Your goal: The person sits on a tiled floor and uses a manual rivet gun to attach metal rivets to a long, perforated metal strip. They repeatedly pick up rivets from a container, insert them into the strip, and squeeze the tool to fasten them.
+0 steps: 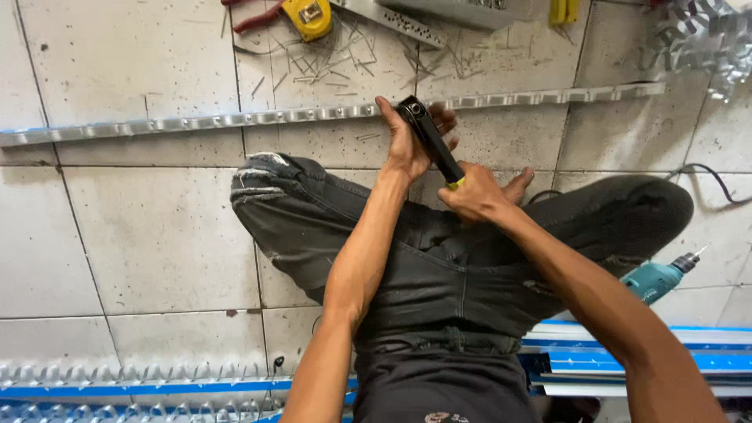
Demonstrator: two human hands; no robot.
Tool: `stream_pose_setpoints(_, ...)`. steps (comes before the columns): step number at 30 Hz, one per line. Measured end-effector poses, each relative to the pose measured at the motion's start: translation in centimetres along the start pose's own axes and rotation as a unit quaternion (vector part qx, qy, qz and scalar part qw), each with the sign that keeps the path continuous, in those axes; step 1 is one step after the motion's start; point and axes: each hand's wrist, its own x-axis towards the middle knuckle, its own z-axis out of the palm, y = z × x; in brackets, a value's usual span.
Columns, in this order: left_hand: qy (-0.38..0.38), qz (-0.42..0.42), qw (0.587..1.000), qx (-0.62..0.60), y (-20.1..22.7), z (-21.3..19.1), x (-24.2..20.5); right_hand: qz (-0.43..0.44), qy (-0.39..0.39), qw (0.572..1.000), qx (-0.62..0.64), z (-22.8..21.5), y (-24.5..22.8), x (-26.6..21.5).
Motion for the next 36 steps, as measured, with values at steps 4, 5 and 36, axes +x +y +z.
stream_pose_setpoints(4,-0.006,0.005,1.0,0.014,0.4,0.6,-0.6,-0.089,0.175,0.98,0.03,3.4,2.0,2.0)
stream_pose_setpoints(5,0.018,0.015,1.0,0.013,0.5,0.8,-0.5,-0.097,0.209,0.972,0.036,3.8,2.4,2.8)
stream_pose_setpoints(36,-0.106,-0.095,0.871,0.47,10.3,10.3,-9.6,-0.331,0.2,0.921,-0.053,-19.0,-23.3,30.1)
